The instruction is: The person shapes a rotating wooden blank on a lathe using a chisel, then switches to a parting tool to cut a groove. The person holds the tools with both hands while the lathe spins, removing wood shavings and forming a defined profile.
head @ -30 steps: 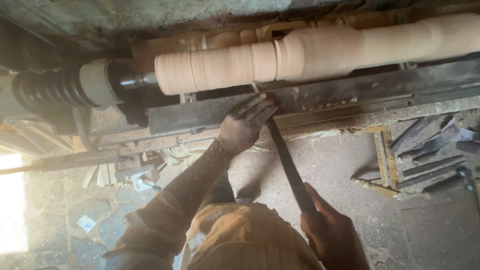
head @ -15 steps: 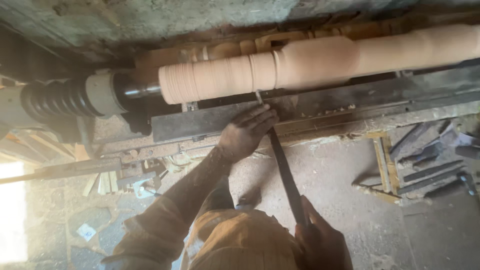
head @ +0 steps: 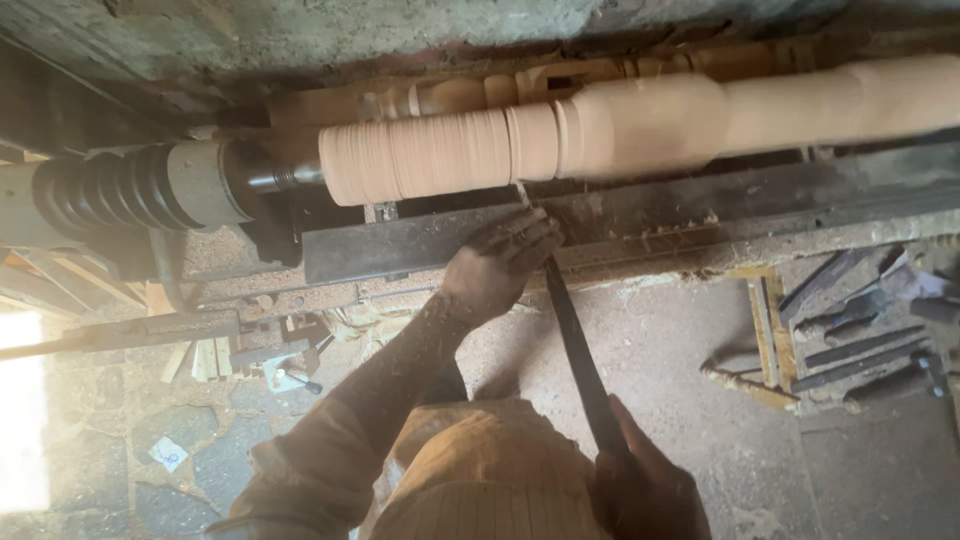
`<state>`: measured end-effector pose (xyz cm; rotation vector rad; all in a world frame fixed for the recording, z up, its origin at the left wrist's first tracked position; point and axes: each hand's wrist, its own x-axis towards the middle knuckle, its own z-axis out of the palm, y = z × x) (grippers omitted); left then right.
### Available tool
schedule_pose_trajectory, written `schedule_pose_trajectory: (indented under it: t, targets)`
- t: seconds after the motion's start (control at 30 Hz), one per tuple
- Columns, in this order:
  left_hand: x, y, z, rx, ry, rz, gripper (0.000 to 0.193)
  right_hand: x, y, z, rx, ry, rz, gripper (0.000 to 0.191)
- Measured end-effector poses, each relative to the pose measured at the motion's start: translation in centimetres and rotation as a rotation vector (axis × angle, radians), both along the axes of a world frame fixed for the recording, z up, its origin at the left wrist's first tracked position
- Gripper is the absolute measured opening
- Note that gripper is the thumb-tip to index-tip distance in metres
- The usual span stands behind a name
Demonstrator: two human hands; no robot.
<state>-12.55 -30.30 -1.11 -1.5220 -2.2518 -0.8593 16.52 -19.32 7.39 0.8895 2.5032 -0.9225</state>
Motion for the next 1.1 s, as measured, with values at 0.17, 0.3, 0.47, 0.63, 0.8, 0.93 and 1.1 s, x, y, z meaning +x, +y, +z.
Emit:
schedule_pose_trajectory:
  t: [0.17,0.3,0.47,0.63,0.8,0.93,1.1]
  targets:
    - [0.2,-0.2,0.1,0.006,-0.034,0.021,0.031,-1.0,-0.2,0.4,0.272,-0.031,0.335,0.072]
    - [0.4,0.0,0.1,0.018,-0.127,0.028,0.028,-0.2,0.8,0.4,0.16,-0.031,0.335,0.066]
    - [0.6,0.3,-0.2,-0.005,-0.074,0.057,0.029,-0.3,2.5,1.0,0.181,0.368,0.437,0.044]
    - [0.2,0.5,-0.6,0.052,-0.066,0.065,0.026,-1.5,2.5,2.9,-0.258,-0.179,-0.302,0.06]
    - [0.3,0.4,-0.8,0.0,-0.05,0.058,0.035,-1.2,1.3,2.8,-0.199,-0.06,-0.196,0.062]
    - [0.4,0.5,-0.8,0.006,-0.027,0.075,0.03,-1.3,2.1,2.4,-0.023,0.125,0.197,0.055]
    - [0.3,1.0,-0.4,0.03,-0.142,0.117,0.027,-1.8,4.7,4.0,0.032,0.483,0.487,0.042]
